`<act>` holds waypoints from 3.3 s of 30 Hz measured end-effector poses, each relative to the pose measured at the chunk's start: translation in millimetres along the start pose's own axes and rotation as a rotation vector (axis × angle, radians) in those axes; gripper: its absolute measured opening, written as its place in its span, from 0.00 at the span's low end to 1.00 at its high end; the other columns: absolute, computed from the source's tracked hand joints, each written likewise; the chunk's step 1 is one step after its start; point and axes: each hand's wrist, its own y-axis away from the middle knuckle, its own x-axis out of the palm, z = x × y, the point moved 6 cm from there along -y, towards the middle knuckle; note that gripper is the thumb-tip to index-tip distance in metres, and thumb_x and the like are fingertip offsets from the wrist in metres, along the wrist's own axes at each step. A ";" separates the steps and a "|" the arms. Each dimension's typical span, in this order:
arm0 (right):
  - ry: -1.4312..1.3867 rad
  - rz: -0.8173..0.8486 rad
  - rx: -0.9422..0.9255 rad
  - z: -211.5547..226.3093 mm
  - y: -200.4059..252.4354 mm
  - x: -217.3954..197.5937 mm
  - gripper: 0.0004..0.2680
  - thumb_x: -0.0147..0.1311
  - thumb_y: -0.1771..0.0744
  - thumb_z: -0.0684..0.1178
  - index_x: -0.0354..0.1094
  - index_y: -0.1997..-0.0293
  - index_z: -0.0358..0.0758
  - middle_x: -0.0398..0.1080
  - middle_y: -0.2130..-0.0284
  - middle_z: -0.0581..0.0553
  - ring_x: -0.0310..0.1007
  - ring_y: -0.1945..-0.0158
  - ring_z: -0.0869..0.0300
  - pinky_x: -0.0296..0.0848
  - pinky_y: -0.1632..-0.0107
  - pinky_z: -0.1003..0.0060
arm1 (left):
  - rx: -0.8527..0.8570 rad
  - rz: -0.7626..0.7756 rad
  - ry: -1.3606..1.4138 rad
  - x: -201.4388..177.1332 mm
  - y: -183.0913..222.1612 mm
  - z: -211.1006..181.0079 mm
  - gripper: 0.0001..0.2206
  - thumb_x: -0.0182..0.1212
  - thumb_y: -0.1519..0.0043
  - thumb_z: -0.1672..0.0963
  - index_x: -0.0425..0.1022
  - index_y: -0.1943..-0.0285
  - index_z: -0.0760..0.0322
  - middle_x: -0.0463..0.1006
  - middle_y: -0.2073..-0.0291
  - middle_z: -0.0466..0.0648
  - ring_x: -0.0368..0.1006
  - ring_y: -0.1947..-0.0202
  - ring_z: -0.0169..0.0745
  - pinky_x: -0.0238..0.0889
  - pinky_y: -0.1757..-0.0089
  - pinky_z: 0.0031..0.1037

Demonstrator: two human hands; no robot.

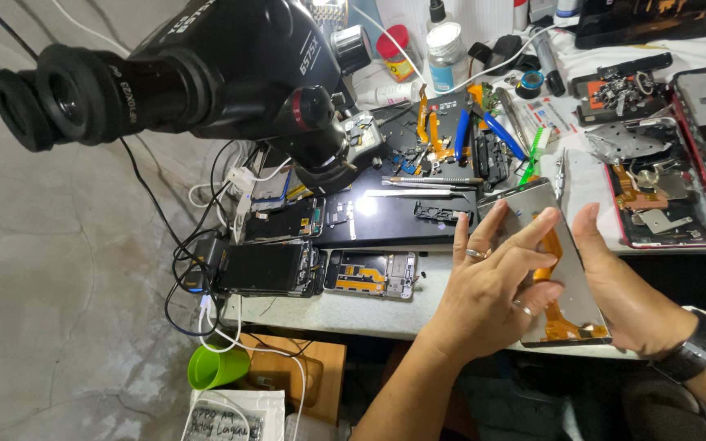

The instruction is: The person disassembles a smartphone using tweezers and a spudger, removing the back cover and internal components. They then reassemble the phone by placing the components back and closing the casing.

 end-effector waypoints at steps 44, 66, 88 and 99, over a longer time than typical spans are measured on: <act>0.609 -0.049 0.021 -60.2 -49.6 -65.6 0.12 0.64 0.33 0.49 0.69 0.47 0.40 0.75 0.64 0.47 0.68 0.69 0.68 0.63 0.70 0.71 | -0.579 -0.293 1.296 25.0 61.6 126.9 0.07 0.59 0.29 0.60 0.75 0.53 0.74 0.81 0.62 0.53 0.78 0.66 0.39 0.75 0.64 0.30; 0.564 -0.100 -0.390 -113.2 -124.3 -121.8 0.11 0.61 0.35 0.40 0.71 0.49 0.26 0.76 0.70 0.33 0.83 0.68 0.48 0.80 0.61 0.58 | -0.509 -0.290 1.454 23.1 65.4 124.7 0.07 0.61 0.27 0.59 0.75 0.50 0.74 0.80 0.58 0.53 0.79 0.60 0.39 0.76 0.59 0.34; 1.686 -0.326 -0.958 -71.1 -20.1 -9.8 0.04 0.56 0.39 0.59 0.72 0.71 0.59 0.75 0.58 0.56 0.71 0.48 0.60 0.71 0.47 0.66 | -0.728 -1.117 0.573 -324.3 197.4 192.3 0.24 0.55 0.38 0.67 0.57 0.33 0.62 0.76 0.64 0.54 0.77 0.70 0.46 0.80 0.65 0.41; 1.531 -0.290 -1.186 -75.0 3.6 19.5 0.12 0.66 0.44 0.55 0.75 0.62 0.55 0.72 0.42 0.52 0.68 0.32 0.50 0.56 0.25 0.36 | -0.832 -1.077 0.631 -308.4 219.6 210.6 0.25 0.55 0.38 0.67 0.56 0.33 0.63 0.75 0.61 0.53 0.78 0.66 0.47 0.79 0.60 0.45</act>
